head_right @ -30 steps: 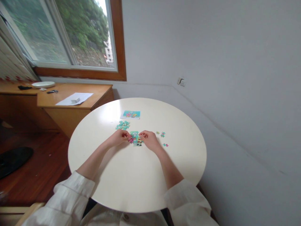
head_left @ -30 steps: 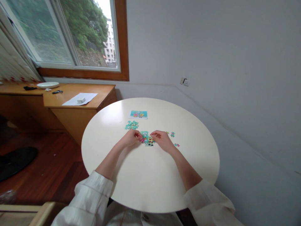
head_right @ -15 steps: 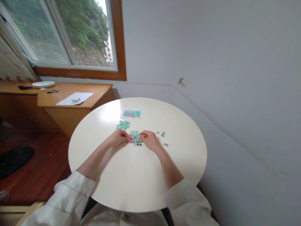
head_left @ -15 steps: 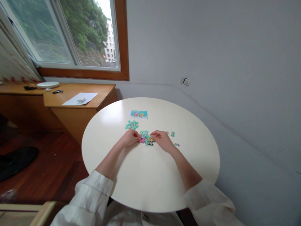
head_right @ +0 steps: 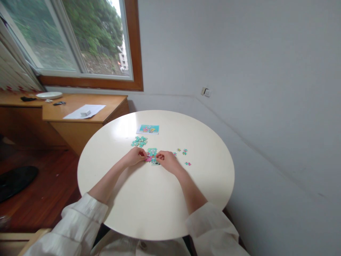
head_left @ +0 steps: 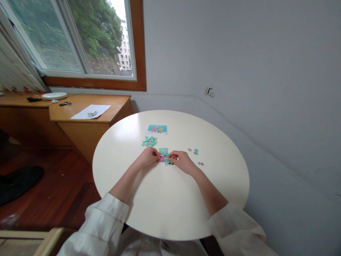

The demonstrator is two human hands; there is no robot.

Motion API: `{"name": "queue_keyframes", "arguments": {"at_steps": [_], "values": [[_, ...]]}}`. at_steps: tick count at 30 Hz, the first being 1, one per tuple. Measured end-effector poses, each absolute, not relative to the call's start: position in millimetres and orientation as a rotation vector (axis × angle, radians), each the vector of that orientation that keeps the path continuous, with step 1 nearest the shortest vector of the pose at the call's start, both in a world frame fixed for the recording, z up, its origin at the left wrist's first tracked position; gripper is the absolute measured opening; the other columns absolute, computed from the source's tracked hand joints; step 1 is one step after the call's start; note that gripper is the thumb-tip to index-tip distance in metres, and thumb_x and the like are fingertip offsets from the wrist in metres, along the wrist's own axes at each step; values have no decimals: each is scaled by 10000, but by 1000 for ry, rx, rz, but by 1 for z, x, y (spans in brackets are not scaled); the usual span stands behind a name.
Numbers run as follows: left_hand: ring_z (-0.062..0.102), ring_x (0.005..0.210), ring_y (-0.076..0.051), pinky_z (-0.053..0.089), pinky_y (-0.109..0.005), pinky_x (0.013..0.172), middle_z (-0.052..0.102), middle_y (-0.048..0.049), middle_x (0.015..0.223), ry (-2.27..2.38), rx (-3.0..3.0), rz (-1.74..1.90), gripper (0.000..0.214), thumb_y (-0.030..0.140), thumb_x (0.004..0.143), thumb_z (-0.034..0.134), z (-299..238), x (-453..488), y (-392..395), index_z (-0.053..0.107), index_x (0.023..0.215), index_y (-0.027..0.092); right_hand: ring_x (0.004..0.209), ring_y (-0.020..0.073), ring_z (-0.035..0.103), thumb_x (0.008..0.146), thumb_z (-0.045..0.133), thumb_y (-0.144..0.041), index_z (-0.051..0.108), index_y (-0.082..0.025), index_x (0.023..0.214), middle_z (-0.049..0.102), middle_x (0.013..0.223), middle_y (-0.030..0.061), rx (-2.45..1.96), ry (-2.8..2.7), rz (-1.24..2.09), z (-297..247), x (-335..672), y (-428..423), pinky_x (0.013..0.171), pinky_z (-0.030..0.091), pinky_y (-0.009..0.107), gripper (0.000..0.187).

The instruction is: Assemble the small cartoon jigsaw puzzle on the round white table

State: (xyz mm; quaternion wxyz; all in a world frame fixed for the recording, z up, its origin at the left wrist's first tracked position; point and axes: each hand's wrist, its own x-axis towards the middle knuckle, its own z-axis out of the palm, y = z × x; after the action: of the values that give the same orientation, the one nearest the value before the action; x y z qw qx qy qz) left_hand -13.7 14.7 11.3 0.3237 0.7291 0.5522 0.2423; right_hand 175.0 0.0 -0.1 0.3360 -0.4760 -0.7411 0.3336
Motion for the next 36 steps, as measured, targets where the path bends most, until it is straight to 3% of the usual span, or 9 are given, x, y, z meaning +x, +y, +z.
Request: {"name": "queue_keyframes", "arguments": {"at_steps": [36], "values": [[519,634,-147,321,-220,532,596,1,631,1654,2096,486,168,313,645,646,2,-11,16,571,605,167,601,103,485,695,553,-138,662,-141,763,574,655,4,-1248,-2075,806,-1,174,1,579,386,224,129]]}}
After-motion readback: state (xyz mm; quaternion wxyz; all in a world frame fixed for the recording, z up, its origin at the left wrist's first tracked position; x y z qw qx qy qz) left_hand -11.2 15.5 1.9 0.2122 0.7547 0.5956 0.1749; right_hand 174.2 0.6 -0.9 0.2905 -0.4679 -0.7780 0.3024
